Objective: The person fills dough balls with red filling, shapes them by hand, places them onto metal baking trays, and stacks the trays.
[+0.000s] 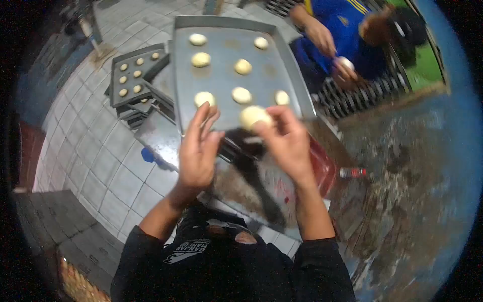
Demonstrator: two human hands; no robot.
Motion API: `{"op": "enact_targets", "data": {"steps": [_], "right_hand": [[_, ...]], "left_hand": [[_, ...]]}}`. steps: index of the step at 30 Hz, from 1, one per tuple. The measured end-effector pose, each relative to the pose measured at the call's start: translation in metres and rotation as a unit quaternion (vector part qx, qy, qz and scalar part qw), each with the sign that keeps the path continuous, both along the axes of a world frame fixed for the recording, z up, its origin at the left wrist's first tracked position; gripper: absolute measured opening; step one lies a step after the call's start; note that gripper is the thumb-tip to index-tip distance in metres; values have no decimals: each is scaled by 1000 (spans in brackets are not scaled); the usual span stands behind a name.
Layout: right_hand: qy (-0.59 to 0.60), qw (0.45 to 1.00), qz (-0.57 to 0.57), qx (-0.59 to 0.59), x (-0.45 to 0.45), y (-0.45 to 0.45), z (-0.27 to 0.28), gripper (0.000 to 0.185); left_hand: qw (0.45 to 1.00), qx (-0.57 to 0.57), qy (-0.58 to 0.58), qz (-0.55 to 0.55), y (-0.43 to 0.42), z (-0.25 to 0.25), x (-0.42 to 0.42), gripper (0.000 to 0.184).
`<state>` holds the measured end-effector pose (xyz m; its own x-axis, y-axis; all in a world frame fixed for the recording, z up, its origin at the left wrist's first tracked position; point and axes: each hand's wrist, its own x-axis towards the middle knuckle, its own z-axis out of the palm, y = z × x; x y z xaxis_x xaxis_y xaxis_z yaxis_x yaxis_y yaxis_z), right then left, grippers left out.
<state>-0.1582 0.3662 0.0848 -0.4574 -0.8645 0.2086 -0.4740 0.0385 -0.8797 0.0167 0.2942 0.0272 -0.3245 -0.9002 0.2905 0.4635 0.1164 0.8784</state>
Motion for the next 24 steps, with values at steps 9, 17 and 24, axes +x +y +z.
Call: {"op": "enact_targets", "data": {"steps": [9, 17, 24], "right_hand": [[97, 987, -128, -15, 27, 234, -75, 26], [-367, 912, -140, -116, 23, 399, -121, 28], [79, 973, -207, 58, 19, 441, -213, 24]], "left_hand": [[990, 6, -109, -93, 204, -70, -94, 32], [955, 121, -53, -266, 351, -90, -112, 35], [809, 150, -326, -466, 380, -231, -69, 41]]}}
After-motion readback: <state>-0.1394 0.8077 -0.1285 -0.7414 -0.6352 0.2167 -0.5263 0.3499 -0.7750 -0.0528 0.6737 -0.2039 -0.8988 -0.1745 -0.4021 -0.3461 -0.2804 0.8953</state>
